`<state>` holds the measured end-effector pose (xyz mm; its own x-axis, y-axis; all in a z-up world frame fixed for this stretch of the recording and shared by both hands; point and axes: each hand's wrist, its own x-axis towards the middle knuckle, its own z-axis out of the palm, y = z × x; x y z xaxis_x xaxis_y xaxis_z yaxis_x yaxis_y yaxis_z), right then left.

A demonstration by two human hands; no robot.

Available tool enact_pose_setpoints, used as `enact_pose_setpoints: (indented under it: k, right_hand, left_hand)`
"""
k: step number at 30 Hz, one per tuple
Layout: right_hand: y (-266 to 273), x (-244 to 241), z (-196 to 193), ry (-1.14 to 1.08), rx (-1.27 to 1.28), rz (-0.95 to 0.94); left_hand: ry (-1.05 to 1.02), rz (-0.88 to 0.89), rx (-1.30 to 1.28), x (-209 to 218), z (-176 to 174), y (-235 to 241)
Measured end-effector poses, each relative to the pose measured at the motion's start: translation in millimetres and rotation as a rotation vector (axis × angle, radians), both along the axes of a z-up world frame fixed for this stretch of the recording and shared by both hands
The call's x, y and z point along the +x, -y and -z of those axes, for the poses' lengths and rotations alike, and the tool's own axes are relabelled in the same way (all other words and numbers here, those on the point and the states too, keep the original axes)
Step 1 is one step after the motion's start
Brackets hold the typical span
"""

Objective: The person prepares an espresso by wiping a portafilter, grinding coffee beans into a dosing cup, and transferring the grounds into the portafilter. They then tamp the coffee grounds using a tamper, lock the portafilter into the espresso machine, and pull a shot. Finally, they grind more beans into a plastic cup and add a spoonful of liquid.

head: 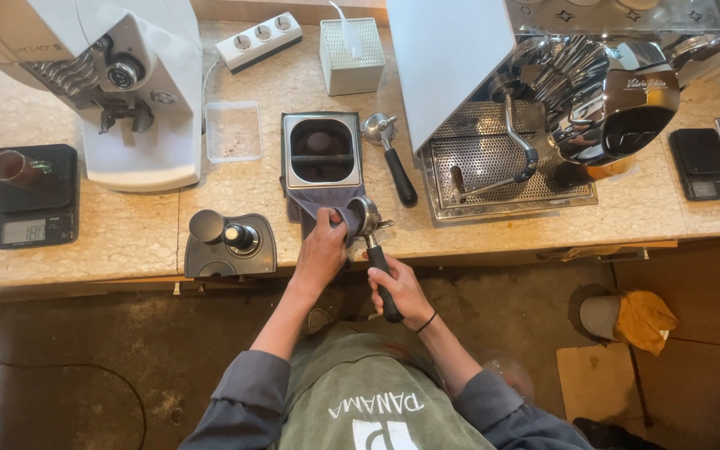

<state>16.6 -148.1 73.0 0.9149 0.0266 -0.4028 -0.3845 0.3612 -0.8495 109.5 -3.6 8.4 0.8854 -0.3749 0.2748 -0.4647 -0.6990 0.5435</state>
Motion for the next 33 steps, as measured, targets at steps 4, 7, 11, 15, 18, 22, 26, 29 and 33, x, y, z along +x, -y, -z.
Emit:
enact_pose_setpoints:
  k: [4, 7, 11, 15, 18, 22, 26, 29, 33]
  right_hand:
    - [-2, -2, 11, 0.030, -0.029, 0.023]
    - [2, -5, 17, 0.012, 0.096, 0.067]
    - [18, -10, 27, 0.011, 0.173, 0.093]
    - [35, -20, 38, -0.056, 0.382, 0.047]
    - [39, -26, 47, -0.036, 0.513, 0.003]
    - [33, -25, 54, 0.056, 0.479, -0.044]
    - [28, -25, 56, 0.087, 0.472, -0.156]
    - [23, -26, 60, 0.122, 0.439, -0.213]
    - [20, -27, 72, 0.179, 0.253, -0.274]
  left_hand:
    - [-0.338, -0.009, -0.557, -18, 16, -2]
    - [-0.664, -0.319, -1.128, -56, 26, -15]
    - [-0.889, -0.598, -1.193, -120, 96, -71]
    - [-1.139, -0.974, -1.017, -173, 215, -128]
    - [-1.123, -0.951, -0.935, -180, 211, -129]
    - [-0.977, -0.727, -0.675, -154, 195, -115]
    - [-0.835, -0.536, -0.486, -106, 107, -88]
    - [-0.834, -0.524, -0.473, -85, 112, -83]
    - [-0.767, -0.286, -0.361, -82, 172, -92]
